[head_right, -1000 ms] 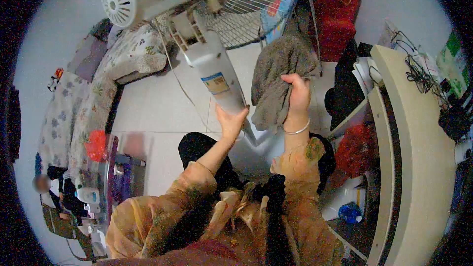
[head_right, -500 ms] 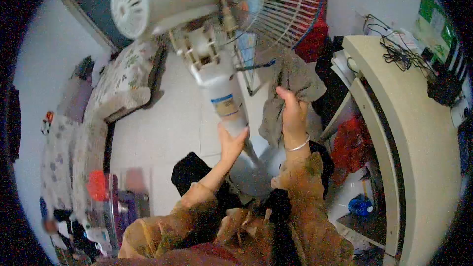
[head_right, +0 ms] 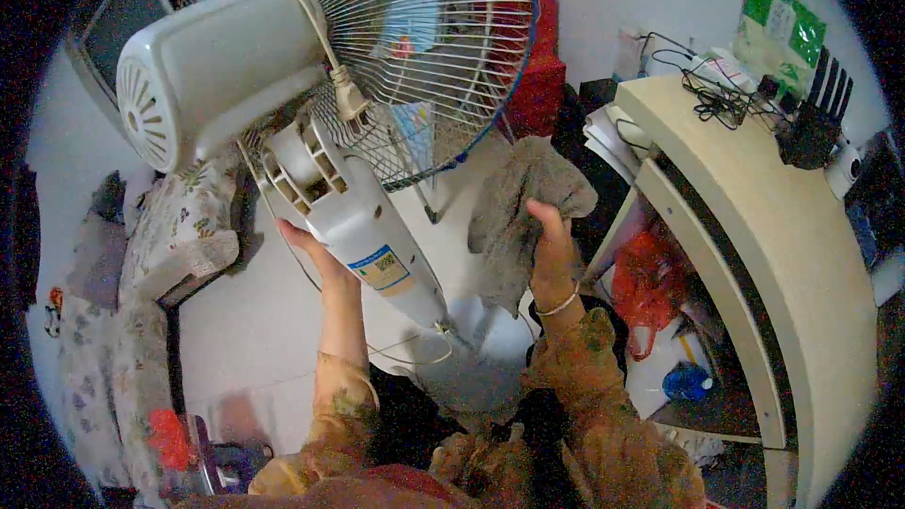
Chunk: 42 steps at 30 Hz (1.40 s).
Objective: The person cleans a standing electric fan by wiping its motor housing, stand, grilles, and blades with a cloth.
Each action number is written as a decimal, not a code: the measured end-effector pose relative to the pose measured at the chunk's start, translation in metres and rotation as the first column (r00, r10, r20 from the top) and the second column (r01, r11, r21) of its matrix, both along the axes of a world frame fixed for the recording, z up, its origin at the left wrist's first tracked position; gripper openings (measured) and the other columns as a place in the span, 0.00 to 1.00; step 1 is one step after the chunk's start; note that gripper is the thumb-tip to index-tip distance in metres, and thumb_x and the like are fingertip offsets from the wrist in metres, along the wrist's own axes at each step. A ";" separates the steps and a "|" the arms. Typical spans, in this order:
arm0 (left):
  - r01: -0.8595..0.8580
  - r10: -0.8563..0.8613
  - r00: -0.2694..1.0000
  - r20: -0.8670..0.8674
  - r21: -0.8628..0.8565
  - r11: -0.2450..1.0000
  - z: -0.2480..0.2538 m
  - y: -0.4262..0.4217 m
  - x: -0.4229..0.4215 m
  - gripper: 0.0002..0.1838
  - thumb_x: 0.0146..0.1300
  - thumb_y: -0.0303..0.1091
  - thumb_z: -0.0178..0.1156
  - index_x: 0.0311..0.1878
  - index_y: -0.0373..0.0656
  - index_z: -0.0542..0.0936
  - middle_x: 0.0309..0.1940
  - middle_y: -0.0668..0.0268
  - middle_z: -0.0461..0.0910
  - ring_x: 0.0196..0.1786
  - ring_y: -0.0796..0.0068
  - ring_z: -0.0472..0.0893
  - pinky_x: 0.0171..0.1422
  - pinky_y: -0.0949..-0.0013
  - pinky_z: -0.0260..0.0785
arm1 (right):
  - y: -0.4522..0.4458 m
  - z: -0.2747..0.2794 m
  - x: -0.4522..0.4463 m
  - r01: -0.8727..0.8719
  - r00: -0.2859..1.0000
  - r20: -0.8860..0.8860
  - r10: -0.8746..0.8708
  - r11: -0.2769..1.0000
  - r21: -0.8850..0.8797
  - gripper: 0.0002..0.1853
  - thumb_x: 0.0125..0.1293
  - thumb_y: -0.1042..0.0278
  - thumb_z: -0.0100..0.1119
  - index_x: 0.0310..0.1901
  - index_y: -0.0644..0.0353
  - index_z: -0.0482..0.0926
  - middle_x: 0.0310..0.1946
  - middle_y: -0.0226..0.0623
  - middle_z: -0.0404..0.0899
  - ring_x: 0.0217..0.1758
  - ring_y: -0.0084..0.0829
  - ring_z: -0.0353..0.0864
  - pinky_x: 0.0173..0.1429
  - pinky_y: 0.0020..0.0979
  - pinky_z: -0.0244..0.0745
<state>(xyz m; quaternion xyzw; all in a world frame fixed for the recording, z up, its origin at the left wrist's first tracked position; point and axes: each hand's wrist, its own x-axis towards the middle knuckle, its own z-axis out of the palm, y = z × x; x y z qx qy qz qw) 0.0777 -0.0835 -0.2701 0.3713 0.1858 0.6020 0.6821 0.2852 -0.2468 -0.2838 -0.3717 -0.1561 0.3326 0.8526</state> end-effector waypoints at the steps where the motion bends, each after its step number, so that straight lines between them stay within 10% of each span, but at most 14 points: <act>1: 0.033 -0.034 0.999 0.017 0.064 0.997 0.001 0.003 0.001 0.42 0.67 0.71 0.38 0.67 0.42 0.68 0.61 0.61 0.74 0.63 0.62 0.73 0.68 0.59 0.64 | 0.000 -0.008 0.004 0.004 1.000 0.014 -0.004 1.000 0.008 0.23 0.58 0.62 0.60 0.56 0.59 0.74 0.49 0.32 0.78 0.49 0.32 0.79 0.54 0.33 0.75; 5: 0.264 -0.228 0.918 0.323 -0.072 0.962 -0.008 0.006 0.012 0.26 0.70 0.52 0.54 0.61 0.43 0.74 0.55 0.62 0.79 0.56 0.65 0.79 0.61 0.59 0.72 | -0.021 0.007 -0.020 0.156 0.845 0.516 -0.138 0.988 0.008 0.24 0.60 0.59 0.61 0.57 0.59 0.74 0.51 0.33 0.78 0.54 0.34 0.77 0.61 0.37 0.71; 8: 0.311 -0.232 0.902 0.364 -0.175 0.934 -0.004 0.005 0.016 0.21 0.69 0.46 0.56 0.58 0.41 0.76 0.51 0.60 0.81 0.52 0.64 0.81 0.57 0.59 0.76 | -0.019 0.042 -0.020 0.404 0.097 0.986 -0.136 0.911 0.086 0.21 0.64 0.61 0.56 0.57 0.56 0.74 0.50 0.35 0.78 0.54 0.33 0.76 0.60 0.36 0.72; 11: 0.359 -0.275 0.880 0.386 -0.162 0.919 -0.003 0.007 0.015 0.17 0.69 0.40 0.57 0.55 0.41 0.77 0.49 0.59 0.82 0.49 0.63 0.82 0.53 0.58 0.78 | 0.001 0.056 0.000 0.537 -0.508 0.861 0.006 0.784 0.312 0.20 0.66 0.61 0.54 0.58 0.55 0.74 0.50 0.36 0.78 0.55 0.33 0.76 0.60 0.36 0.72; 42: 0.290 -0.270 0.925 0.266 -0.036 0.956 -0.026 0.031 0.029 0.19 0.68 0.41 0.55 0.56 0.40 0.75 0.48 0.57 0.81 0.48 0.60 0.82 0.52 0.59 0.78 | 0.030 0.108 0.027 0.410 -0.630 0.776 -0.012 0.844 0.346 0.21 0.66 0.60 0.53 0.59 0.54 0.73 0.52 0.37 0.76 0.57 0.34 0.74 0.63 0.37 0.69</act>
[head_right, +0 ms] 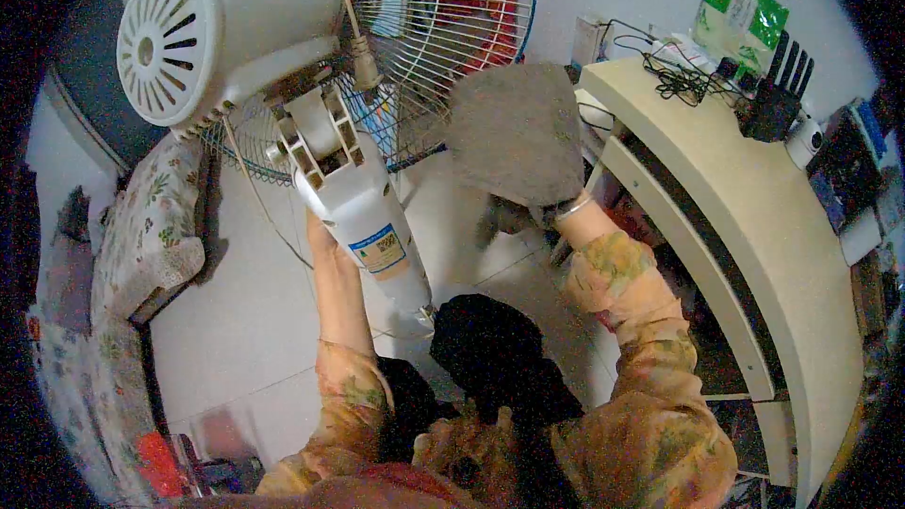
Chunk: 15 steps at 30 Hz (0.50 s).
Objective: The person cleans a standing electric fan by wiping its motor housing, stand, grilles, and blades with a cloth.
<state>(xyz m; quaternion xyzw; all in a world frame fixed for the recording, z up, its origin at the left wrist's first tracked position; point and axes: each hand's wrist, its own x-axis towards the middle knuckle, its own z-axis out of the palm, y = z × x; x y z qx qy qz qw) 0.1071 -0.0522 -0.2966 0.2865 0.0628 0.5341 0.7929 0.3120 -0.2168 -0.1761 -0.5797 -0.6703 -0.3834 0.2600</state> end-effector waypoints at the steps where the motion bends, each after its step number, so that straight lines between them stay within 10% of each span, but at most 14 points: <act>1: -0.013 0.012 0.999 -0.029 -0.022 1.000 0.000 -0.002 -0.001 0.19 0.68 0.41 0.55 0.56 0.40 0.75 0.48 0.57 0.81 0.48 0.61 0.82 0.52 0.59 0.78 | -0.004 -0.003 0.001 0.005 1.000 -0.002 -0.005 1.000 -0.003 0.21 0.66 0.59 0.53 0.59 0.54 0.73 0.52 0.37 0.76 0.57 0.34 0.74 0.63 0.37 0.69; 11: -0.065 0.061 0.994 -0.093 -0.042 0.997 0.007 -0.011 -0.006 0.19 0.68 0.42 0.56 0.55 0.40 0.76 0.47 0.59 0.82 0.47 0.64 0.83 0.50 0.61 0.79 | 0.001 0.007 -0.008 -0.034 0.999 0.018 0.034 0.999 -0.018 0.21 0.67 0.59 0.53 0.60 0.54 0.72 0.53 0.37 0.76 0.58 0.35 0.73 0.64 0.37 0.68; 15: 0.143 -0.149 0.988 0.049 0.114 0.983 0.009 -0.005 -0.008 0.23 0.65 0.25 0.59 0.62 0.41 0.67 0.51 0.57 0.78 0.48 0.66 0.82 0.50 0.65 0.80 | -0.001 0.001 -0.009 -0.040 0.999 0.017 0.041 0.999 -0.027 0.21 0.67 0.59 0.53 0.60 0.54 0.72 0.53 0.37 0.75 0.58 0.35 0.73 0.64 0.37 0.67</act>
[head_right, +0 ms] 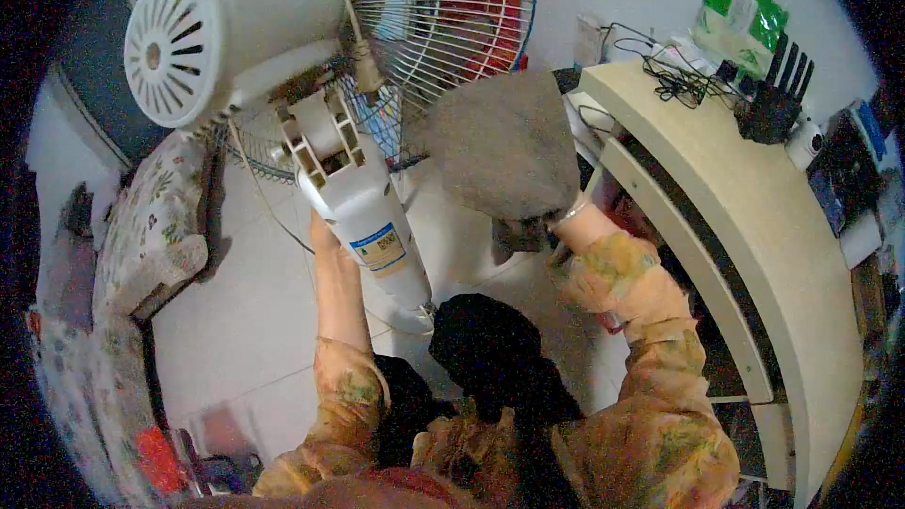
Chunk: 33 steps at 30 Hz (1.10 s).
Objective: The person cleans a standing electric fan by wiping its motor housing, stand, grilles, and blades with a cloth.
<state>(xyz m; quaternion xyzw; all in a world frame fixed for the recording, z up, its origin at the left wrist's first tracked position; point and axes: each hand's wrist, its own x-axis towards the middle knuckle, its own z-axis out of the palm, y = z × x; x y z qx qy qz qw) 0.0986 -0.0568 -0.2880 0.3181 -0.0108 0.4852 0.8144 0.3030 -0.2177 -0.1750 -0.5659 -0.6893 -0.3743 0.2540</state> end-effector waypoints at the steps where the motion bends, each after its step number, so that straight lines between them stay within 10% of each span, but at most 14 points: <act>1: -0.043 0.043 0.999 -0.012 -0.035 0.998 -0.001 -0.003 0.004 0.23 0.65 0.25 0.59 0.62 0.41 0.67 0.51 0.57 0.78 0.48 0.66 0.82 0.50 0.65 0.80 | -0.002 -0.001 0.000 -0.001 1.000 0.001 0.001 1.000 -0.004 0.21 0.67 0.59 0.52 0.60 0.54 0.72 0.53 0.37 0.75 0.58 0.35 0.73 0.64 0.37 0.67; 33: -0.149 0.153 0.974 -0.169 0.038 0.988 0.000 -0.007 -0.003 0.25 0.62 0.30 0.62 0.61 0.41 0.66 0.53 0.58 0.76 0.51 0.67 0.80 0.55 0.65 0.77 | -0.013 -0.031 0.007 -0.057 0.998 -0.019 0.055 0.994 -0.089 0.22 0.68 0.58 0.51 0.61 0.54 0.71 0.55 0.37 0.74 0.61 0.36 0.71 0.67 0.38 0.64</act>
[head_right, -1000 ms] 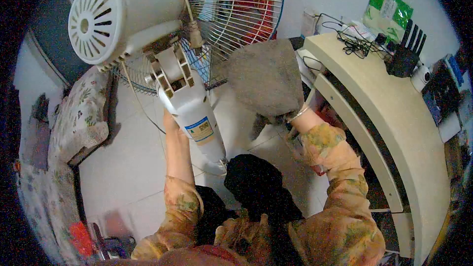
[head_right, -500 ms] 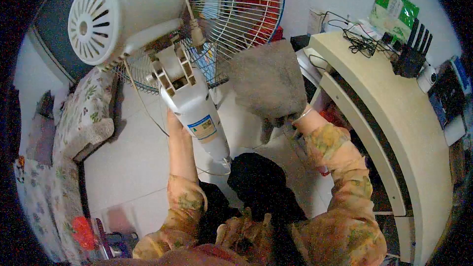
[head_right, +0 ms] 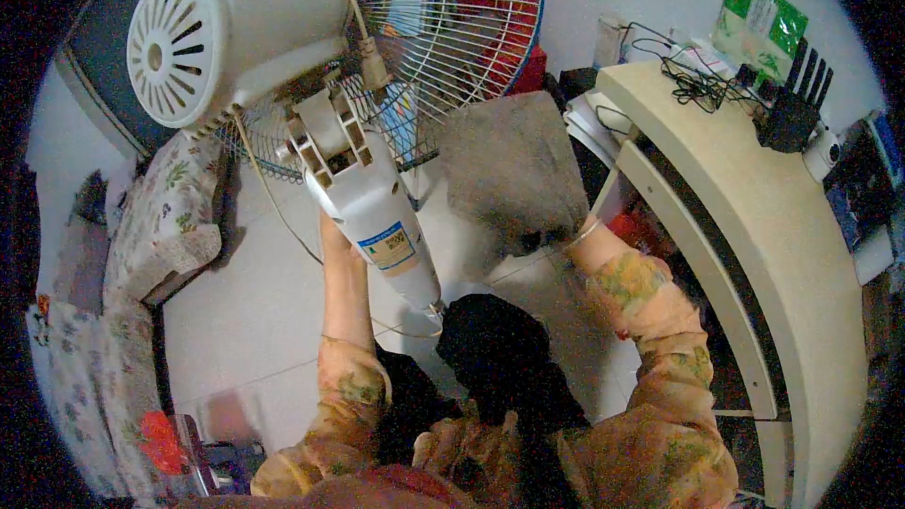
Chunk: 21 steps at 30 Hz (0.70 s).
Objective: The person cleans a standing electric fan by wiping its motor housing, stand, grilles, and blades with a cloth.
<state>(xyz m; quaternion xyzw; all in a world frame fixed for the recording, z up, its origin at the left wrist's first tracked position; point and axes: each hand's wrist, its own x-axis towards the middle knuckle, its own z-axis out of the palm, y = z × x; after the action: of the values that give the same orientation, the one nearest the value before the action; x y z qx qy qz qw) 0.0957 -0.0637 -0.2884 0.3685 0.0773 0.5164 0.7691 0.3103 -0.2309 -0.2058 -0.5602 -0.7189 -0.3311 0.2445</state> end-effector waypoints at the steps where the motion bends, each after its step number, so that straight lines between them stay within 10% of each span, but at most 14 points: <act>1: 0.009 -0.009 1.000 -0.006 0.019 1.000 0.001 -0.001 0.000 0.26 0.62 0.30 0.62 0.62 0.41 0.66 0.54 0.58 0.76 0.51 0.67 0.80 0.55 0.65 0.77 | 0.001 -0.002 0.001 -0.002 1.000 -0.005 0.002 1.000 0.002 0.22 0.68 0.58 0.51 0.61 0.54 0.71 0.55 0.37 0.74 0.61 0.36 0.71 0.67 0.38 0.64; 21: 0.001 0.001 0.999 0.039 -0.058 0.998 0.009 -0.009 0.000 0.26 0.64 0.25 0.58 0.65 0.40 0.65 0.55 0.57 0.77 0.53 0.66 0.80 0.55 0.64 0.77 | 0.007 -0.021 -0.005 -0.032 0.999 -0.044 0.031 0.999 -0.017 0.23 0.68 0.57 0.51 0.62 0.54 0.70 0.57 0.38 0.73 0.62 0.37 0.69 0.69 0.38 0.62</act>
<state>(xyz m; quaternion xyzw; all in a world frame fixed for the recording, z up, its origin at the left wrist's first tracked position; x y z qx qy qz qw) 0.0960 -0.0730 -0.2792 0.3358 0.0774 0.5212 0.7808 0.3056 -0.2238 -0.2273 -0.5582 -0.7250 -0.3083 0.2603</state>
